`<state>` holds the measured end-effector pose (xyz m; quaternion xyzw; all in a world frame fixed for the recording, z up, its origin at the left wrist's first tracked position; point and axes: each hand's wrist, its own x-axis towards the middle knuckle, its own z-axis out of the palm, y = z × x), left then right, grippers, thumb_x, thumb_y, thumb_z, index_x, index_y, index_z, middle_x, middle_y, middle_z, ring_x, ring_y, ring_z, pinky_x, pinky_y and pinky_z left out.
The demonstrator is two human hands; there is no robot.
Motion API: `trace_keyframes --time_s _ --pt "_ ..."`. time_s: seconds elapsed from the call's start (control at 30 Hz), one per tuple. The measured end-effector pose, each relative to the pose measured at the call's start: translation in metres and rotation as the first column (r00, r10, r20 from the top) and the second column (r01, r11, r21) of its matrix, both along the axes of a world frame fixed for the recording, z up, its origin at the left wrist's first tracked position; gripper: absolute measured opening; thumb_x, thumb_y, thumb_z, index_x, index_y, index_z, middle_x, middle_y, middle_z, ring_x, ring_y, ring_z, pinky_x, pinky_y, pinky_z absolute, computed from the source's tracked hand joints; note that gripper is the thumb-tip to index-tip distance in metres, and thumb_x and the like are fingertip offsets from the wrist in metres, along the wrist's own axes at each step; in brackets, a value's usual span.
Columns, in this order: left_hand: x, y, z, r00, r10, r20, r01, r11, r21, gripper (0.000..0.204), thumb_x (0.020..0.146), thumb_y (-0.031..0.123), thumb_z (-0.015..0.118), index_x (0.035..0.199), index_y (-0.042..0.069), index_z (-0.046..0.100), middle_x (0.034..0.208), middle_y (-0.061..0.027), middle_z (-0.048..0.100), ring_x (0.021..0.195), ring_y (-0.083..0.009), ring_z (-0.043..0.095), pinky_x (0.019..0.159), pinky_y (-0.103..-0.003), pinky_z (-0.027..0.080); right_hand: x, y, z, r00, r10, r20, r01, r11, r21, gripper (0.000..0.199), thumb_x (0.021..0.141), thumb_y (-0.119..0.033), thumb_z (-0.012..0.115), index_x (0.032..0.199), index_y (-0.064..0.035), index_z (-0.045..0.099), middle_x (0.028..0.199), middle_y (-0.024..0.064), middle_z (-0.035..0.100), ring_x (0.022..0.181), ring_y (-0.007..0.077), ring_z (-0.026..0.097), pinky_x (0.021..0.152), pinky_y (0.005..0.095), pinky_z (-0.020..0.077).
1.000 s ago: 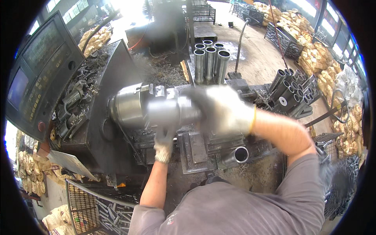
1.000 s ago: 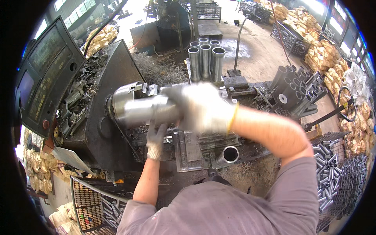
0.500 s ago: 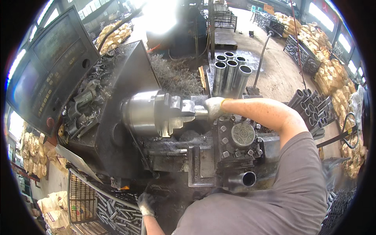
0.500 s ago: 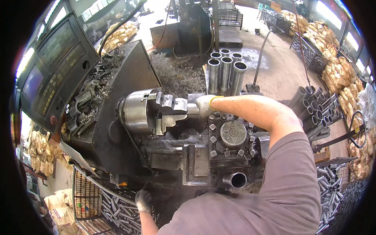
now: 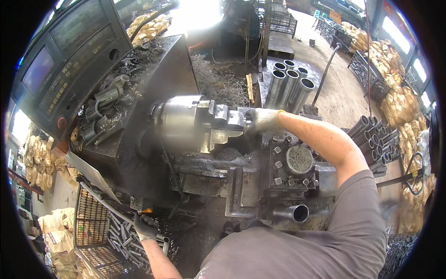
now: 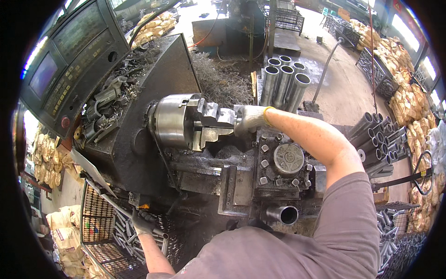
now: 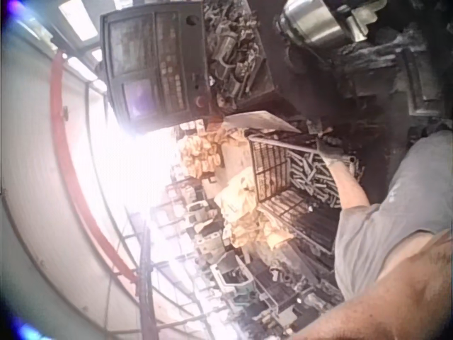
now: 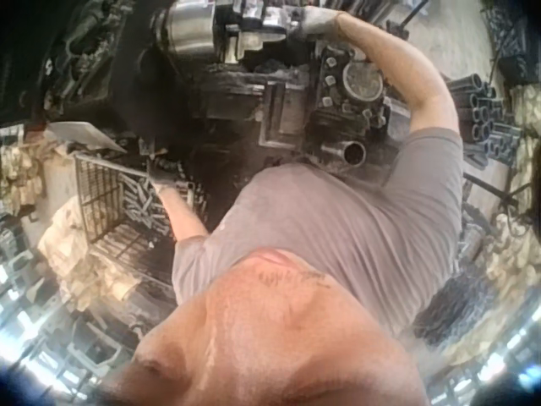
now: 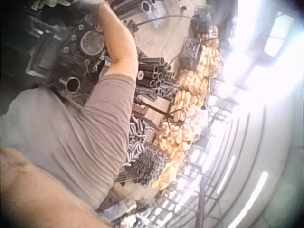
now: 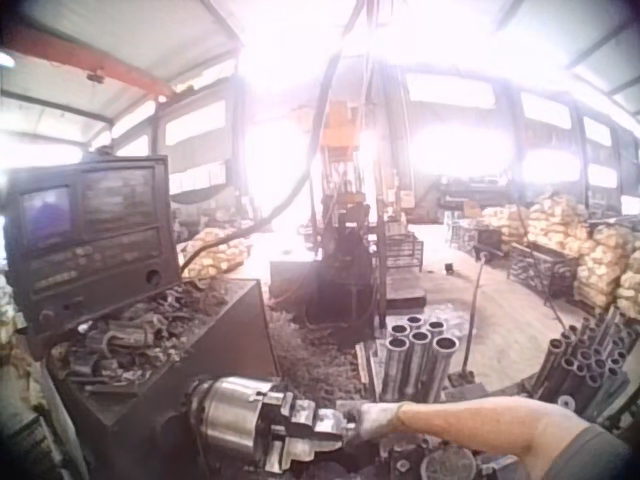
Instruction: The person operates a metal turning lathe, repeatedly loading cylindrical metal blanks into the chuck, starting the machine, and removing finished parts. The finished parts are placed into a wire basket nearby. The person wears gloves throughout the process.
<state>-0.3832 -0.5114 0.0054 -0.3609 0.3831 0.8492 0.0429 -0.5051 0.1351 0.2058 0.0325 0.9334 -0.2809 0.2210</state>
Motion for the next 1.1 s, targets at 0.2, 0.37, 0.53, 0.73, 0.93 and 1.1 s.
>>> trace_keyframes --time_s 0.2,0.37,0.53,0.73,0.93,1.1 --pt "0.000 0.000 -0.022 0.991 0.019 -0.130 -0.072 0.907 -0.415 0.026 0.106 0.041 0.061 0.097 0.017 0.062 0.074 0.0047 0.053 0.056 -0.0100 0.045 0.050 -0.027 0.039 0.030 -0.013 0.029 0.980 0.064 -0.190 -0.039 0.991 0.130 0.088 0.079 -0.041 0.088 0.147 0.0039 0.055 0.120 0.0195 0.077 0.109 0.0295 0.075 0.095 0.0402 0.0584" --pt "0.021 0.018 0.027 0.972 -0.031 -0.234 -0.217 0.272 -0.938 0.038 0.108 0.032 0.061 0.132 0.002 0.063 0.100 -0.0109 0.070 0.082 -0.0218 0.067 0.071 -0.034 0.057 0.119 -0.003 0.088 0.826 -0.296 -0.480 0.225 0.953 -0.202 0.066 0.092 -0.029 0.082 0.149 -0.0040 0.058 0.112 0.0140 0.078 0.101 0.0230 0.076 0.090 0.0384 0.0593" --pt "-0.026 0.069 0.201 0.587 -0.544 -0.600 -0.781 -0.184 -0.597 0.041 0.098 0.008 0.072 0.135 -0.009 0.062 0.127 -0.0234 0.071 0.112 -0.0388 0.070 0.098 -0.050 0.056 0.251 0.004 0.089 0.478 -0.677 -0.560 0.359 0.732 -0.579 0.041 0.098 -0.007 0.071 0.136 0.0063 0.064 0.100 0.0104 0.076 0.090 0.0160 0.072 0.086 0.0297 0.0590" --pt "-0.205 0.086 0.354 0.876 -0.476 -0.081 -0.392 -0.603 -0.695 0.071 0.105 0.034 0.057 0.166 0.009 0.030 0.119 -0.0262 0.075 0.104 -0.0448 0.075 0.093 -0.053 0.059 0.361 -0.004 0.044 0.300 -0.826 -0.476 0.418 0.563 -0.713 0.036 0.098 -0.005 0.067 0.132 0.0073 0.066 0.104 0.0113 0.076 0.090 0.0162 0.072 0.083 0.0308 0.0605" --pt "-0.298 0.022 0.359 0.929 -0.369 0.008 -0.241 -0.625 -0.742 0.085 0.105 0.042 0.056 0.173 0.011 0.016 0.141 -0.0313 0.065 0.119 -0.0448 0.072 0.100 -0.053 0.056 0.416 -0.032 0.028 0.255 -0.856 -0.450 0.524 0.514 -0.679 0.034 0.096 -0.001 0.071 0.128 0.0091 0.068 0.102 0.0094 0.076 0.091 0.0138 0.073 0.083 0.0290 0.0603" --pt "-0.089 0.164 0.307 0.304 -0.802 -0.515 -0.896 -0.056 -0.441 0.045 0.104 0.011 0.068 0.146 -0.002 0.058 0.116 -0.0173 0.073 0.092 -0.0261 0.073 0.081 -0.038 0.061 0.464 -0.038 0.001 0.212 -0.931 -0.298 0.565 0.365 -0.739 0.032 0.096 -0.001 0.070 0.126 0.0088 0.068 0.102 0.0146 0.080 0.092 0.0156 0.075 0.085 0.0296 0.0608"
